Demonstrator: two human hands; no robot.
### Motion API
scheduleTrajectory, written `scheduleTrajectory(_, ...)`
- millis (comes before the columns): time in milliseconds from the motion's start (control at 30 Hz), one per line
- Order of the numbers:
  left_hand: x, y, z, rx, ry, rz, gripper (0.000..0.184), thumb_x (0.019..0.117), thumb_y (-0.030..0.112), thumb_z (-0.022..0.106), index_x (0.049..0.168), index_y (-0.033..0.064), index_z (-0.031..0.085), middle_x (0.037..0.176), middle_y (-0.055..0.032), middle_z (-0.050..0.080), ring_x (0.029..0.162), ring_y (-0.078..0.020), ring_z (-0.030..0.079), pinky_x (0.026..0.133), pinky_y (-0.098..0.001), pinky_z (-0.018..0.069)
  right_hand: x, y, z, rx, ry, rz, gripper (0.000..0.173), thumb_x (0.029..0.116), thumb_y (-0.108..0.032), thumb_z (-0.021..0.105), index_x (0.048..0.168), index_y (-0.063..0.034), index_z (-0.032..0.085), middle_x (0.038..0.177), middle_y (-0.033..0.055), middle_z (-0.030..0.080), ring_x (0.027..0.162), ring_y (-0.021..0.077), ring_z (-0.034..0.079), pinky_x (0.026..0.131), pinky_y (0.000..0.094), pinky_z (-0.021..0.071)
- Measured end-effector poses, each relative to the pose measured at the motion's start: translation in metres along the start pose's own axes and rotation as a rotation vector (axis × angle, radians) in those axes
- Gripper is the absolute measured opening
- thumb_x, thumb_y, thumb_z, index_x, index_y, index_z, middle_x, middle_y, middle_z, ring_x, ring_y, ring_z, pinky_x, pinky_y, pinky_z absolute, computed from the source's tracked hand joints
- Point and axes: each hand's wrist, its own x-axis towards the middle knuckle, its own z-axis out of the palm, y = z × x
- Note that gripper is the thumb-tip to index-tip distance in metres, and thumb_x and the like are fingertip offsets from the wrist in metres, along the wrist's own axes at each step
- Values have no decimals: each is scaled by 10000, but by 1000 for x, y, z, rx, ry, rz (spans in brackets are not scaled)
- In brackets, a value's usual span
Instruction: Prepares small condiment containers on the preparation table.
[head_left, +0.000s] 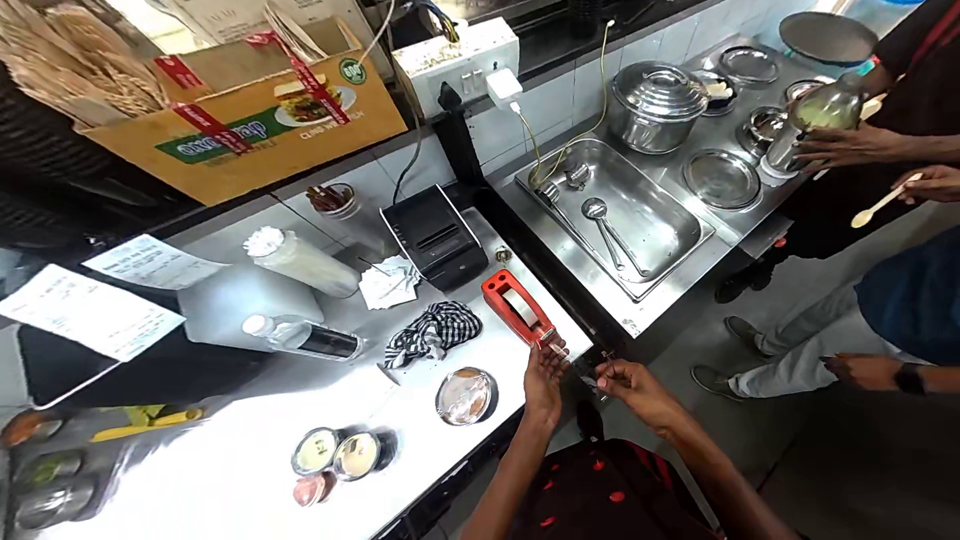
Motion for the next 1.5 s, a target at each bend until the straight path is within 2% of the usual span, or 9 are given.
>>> scheduleTrajectory(167,-1,-1,11,95,88,17,457,1062,472,469,1254,121,688,1193,-44,721,1025,-176,676,871,-366,537,10,29,6,-223,50,21,168,972,-273,695,991,-106,701,1252,45,642,1101,161,650,903,387,585)
scheduleTrajectory(300,-2,-2,17,106,131,35,397,1051,430,518,1209,117,704,1123,-47,723,944,-177,669,823,-364,535,13,37,7,-254,51,38,212,980,-317,681,1016,-110,703,1249,43,643,1103,149,646,930,386,572)
scheduleTrajectory(467,-3,-1,21,136,146,55,425,1064,419,487,1235,89,693,1202,-58,716,1081,-197,662,934,-404,513,1,16,4,-109,29,43,184,979,-282,686,1024,-106,713,1203,38,673,1063,158,661,897,373,579)
scheduleTrajectory(600,-1,-4,24,143,185,69,414,1050,436,521,1162,85,709,1122,-53,724,995,-187,660,877,-387,517,-6,-1,5,-188,43,48,186,985,-305,674,1035,-126,699,1215,22,658,1044,138,665,887,369,586)
scheduleTrajectory(767,-2,-2,24,141,166,83,498,1082,467,390,1211,80,676,1162,-71,721,1054,-194,672,902,-397,532,-13,-6,1,-271,37,20,207,988,-337,663,1008,-134,697,1264,13,641,1083,144,653,899,389,579)
scheduleTrajectory(900,-4,-1,26,112,184,65,548,1083,517,360,1243,87,660,1183,-63,720,1060,-188,672,909,-391,524,-11,4,-4,-300,33,45,227,985,-356,657,1029,-137,702,1226,15,650,1013,148,659,860,400,574)
scheduleTrajectory(1167,-2,-5,25,138,204,88,533,1080,511,376,1194,94,687,1153,-66,724,1024,-195,670,883,-396,524,-18,-9,-3,-399,40,11,244,994,-385,627,1003,-153,700,1248,-4,646,1120,149,634,947,431,546)
scheduleTrajectory(1367,-4,-7,26,165,194,89,443,1070,452,459,1186,97,699,1135,-55,714,1009,-194,654,887,-407,517,2,29,-5,-429,22,86,271,987,-370,639,1008,-110,716,1217,49,662,1127,189,636,974,459,529)
scheduleTrajectory(1500,-6,-2,27,134,167,21,411,1078,395,464,1282,94,656,1244,-69,696,1096,-216,662,924,-429,520,18,55,1,-396,30,159,314,992,-404,629,1059,-109,714,1182,65,666,1100,195,646,969,459,529)
